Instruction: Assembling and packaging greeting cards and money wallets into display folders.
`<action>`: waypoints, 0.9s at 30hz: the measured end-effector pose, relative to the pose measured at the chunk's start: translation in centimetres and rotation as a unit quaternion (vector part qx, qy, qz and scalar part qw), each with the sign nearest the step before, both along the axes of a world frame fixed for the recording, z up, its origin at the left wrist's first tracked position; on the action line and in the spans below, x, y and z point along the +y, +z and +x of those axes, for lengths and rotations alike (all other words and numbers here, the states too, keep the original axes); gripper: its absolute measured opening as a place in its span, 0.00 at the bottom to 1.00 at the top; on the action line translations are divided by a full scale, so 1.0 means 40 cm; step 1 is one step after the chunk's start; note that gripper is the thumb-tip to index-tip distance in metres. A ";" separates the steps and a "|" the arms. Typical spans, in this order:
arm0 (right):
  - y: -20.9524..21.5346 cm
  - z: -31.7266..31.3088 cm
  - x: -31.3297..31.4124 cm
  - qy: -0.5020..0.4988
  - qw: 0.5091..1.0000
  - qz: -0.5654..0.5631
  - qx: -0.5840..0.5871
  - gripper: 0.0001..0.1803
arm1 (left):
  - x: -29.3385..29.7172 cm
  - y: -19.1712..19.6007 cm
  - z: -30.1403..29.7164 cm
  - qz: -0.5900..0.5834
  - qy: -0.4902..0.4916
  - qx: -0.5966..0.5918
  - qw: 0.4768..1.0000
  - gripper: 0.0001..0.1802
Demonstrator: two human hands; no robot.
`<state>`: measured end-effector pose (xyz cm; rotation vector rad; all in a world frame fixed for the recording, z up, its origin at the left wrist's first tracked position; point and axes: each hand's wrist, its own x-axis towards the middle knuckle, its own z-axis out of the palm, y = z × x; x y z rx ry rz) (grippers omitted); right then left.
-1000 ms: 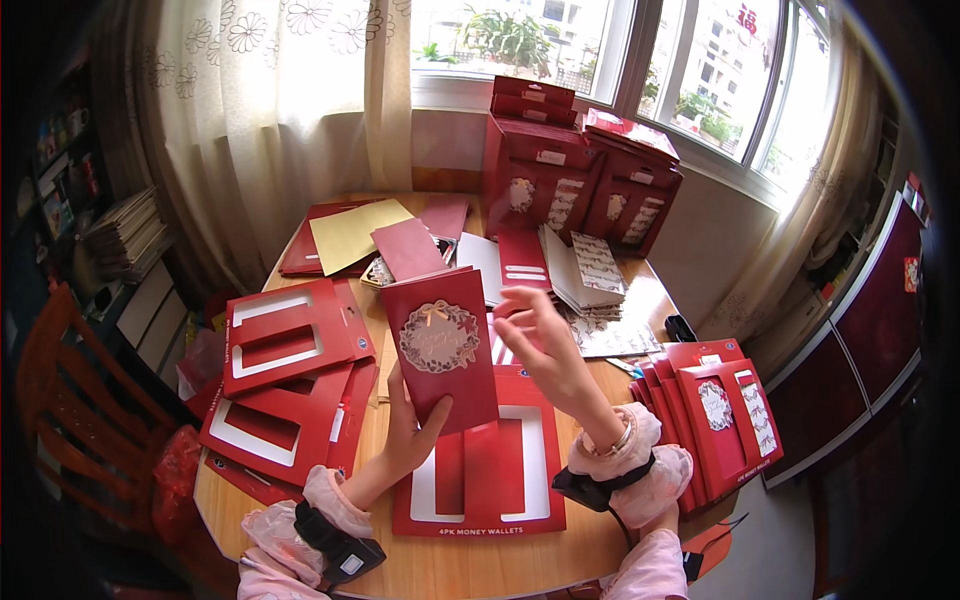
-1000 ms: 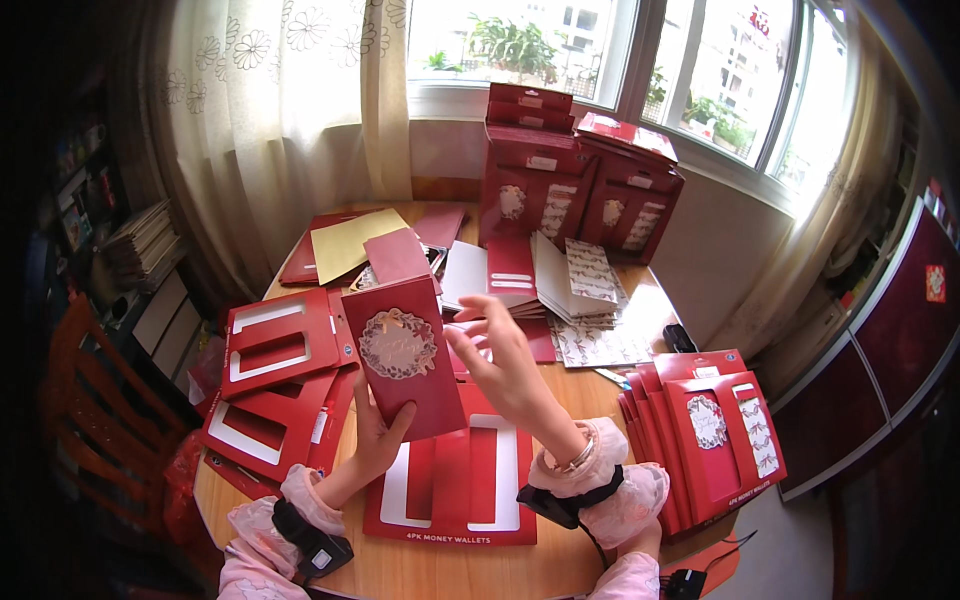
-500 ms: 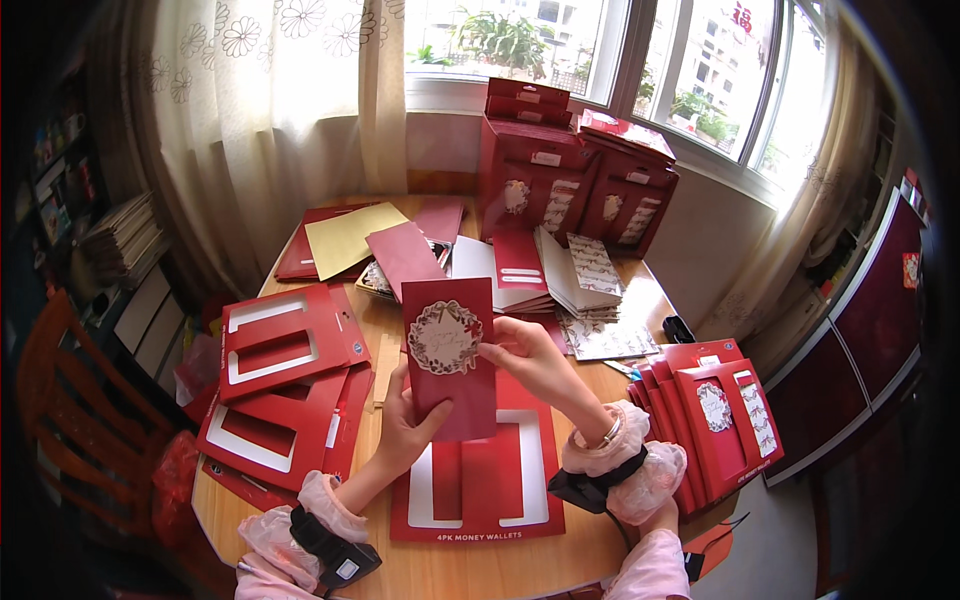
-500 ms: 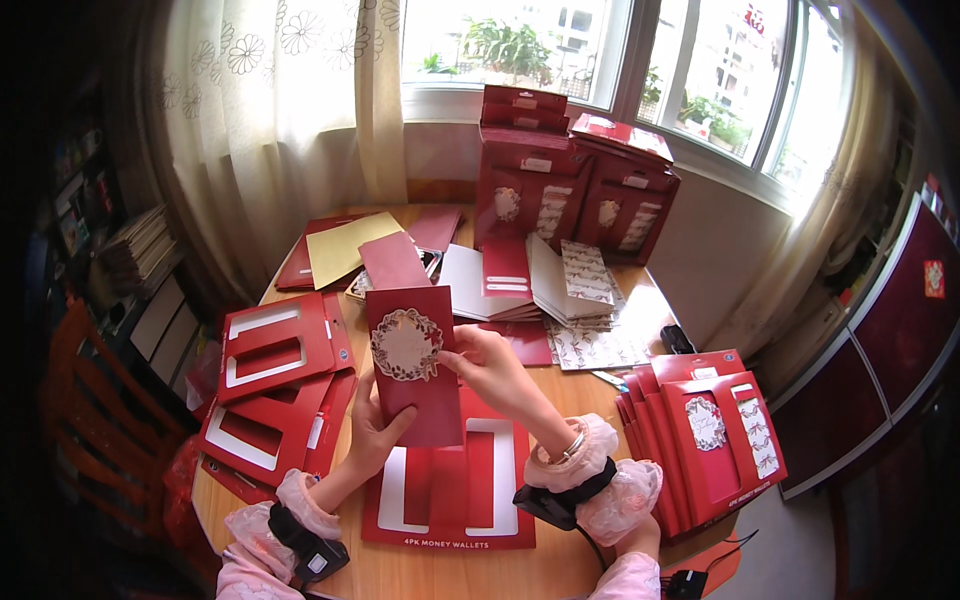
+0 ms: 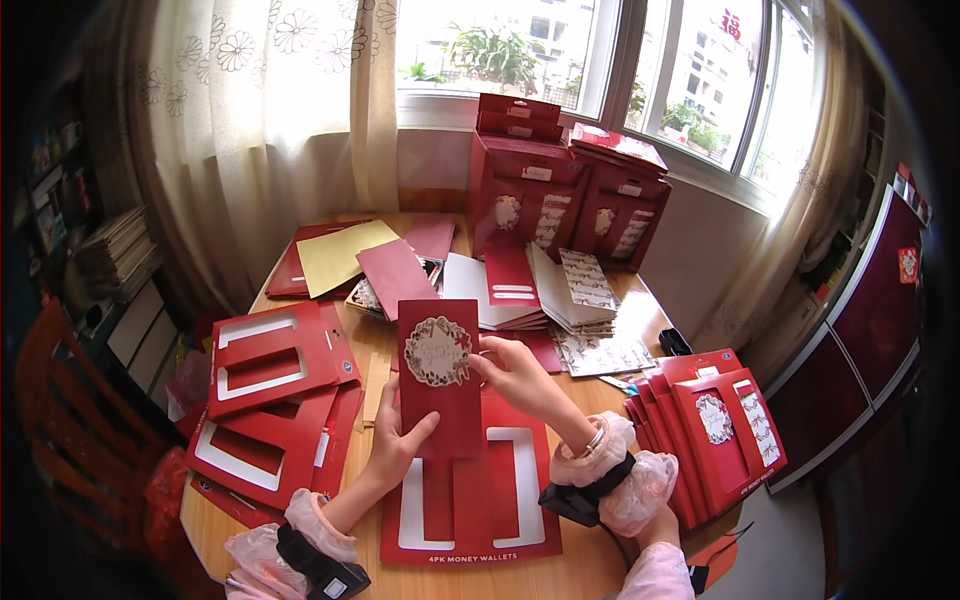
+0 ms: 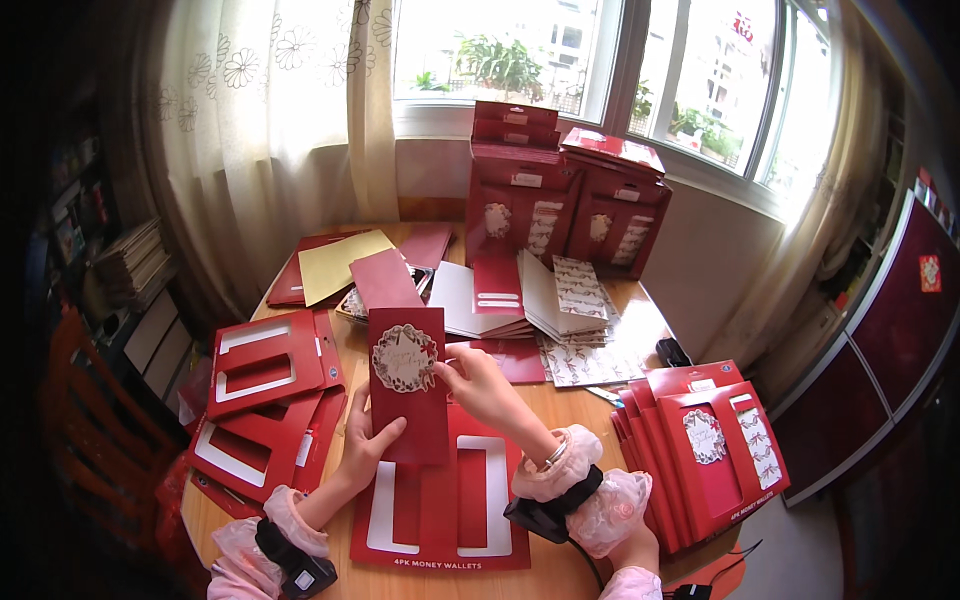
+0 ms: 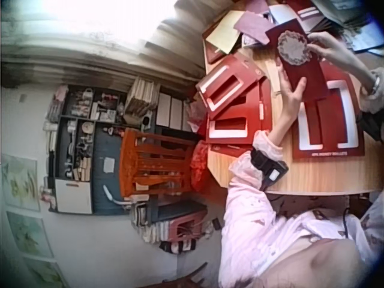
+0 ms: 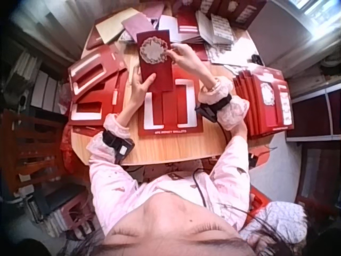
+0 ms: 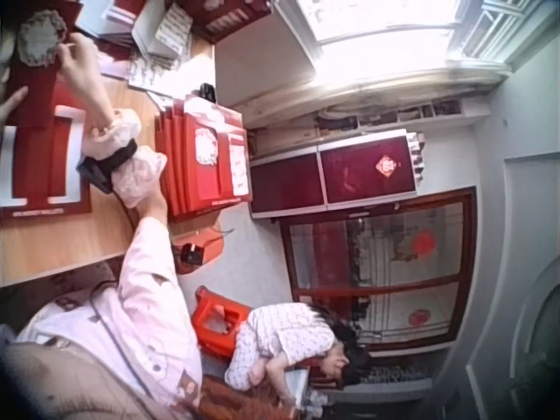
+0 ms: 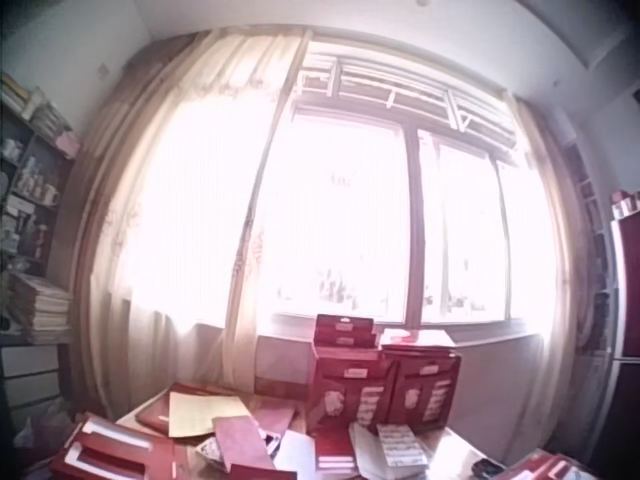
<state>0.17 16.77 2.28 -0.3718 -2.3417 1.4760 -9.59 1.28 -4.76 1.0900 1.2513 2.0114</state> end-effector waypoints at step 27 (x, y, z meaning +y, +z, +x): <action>-0.033 -0.019 -0.011 -0.007 0.998 -0.031 0.057 0.15 | 0.006 -0.008 -0.016 -0.012 -0.007 -0.074 0.997 0.30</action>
